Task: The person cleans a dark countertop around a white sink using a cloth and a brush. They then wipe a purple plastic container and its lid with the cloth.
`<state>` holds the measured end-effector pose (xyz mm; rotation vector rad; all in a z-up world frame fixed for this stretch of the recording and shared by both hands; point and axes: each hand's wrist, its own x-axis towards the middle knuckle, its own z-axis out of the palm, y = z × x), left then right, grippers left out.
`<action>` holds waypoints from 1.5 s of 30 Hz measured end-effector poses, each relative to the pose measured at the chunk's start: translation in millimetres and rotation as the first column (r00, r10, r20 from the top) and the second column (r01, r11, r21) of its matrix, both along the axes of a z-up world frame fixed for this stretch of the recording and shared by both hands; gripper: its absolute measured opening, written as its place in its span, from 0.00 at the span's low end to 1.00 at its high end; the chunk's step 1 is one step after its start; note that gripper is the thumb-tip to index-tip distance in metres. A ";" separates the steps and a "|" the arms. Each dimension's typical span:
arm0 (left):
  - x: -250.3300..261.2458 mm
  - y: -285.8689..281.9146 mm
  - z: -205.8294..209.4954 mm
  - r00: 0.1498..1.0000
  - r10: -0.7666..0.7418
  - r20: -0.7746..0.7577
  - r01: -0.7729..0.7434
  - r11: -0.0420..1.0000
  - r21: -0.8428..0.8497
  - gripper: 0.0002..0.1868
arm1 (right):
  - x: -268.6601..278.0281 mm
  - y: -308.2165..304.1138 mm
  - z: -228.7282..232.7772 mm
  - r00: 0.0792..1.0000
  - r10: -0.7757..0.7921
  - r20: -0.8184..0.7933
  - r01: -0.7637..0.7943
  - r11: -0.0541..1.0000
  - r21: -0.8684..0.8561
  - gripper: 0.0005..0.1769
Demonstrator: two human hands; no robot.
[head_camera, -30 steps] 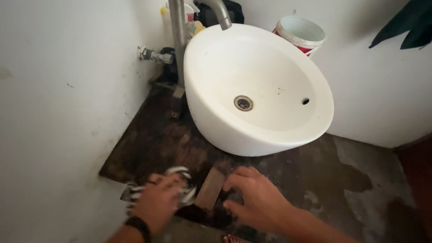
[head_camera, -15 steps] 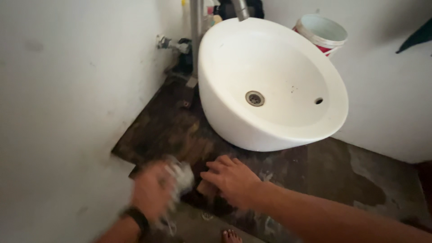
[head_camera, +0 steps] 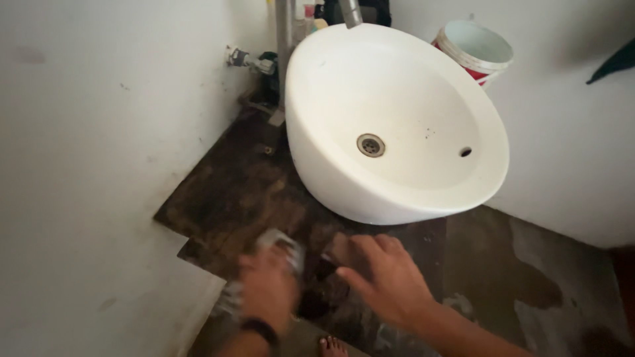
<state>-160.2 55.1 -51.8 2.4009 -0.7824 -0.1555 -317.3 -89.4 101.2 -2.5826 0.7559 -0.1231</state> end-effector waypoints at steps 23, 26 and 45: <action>-48.7 -27.9 39.1 0.943 -0.311 0.116 0.328 0.923 -0.199 0.18 | -33.1 -4.2 5.4 0.992 -0.126 0.016 0.124 0.988 0.095 0.34; -6.7 -19.9 43.1 0.936 -0.344 0.078 0.351 0.884 -0.309 0.18 | -26.4 -0.6 9.2 0.986 -0.165 -0.007 0.164 0.977 0.137 0.34; 37.3 -38.3 57.1 0.935 -0.354 0.014 0.354 0.933 -0.064 0.11 | -13.3 10.4 11.9 0.971 -0.234 0.041 0.226 0.964 0.143 0.35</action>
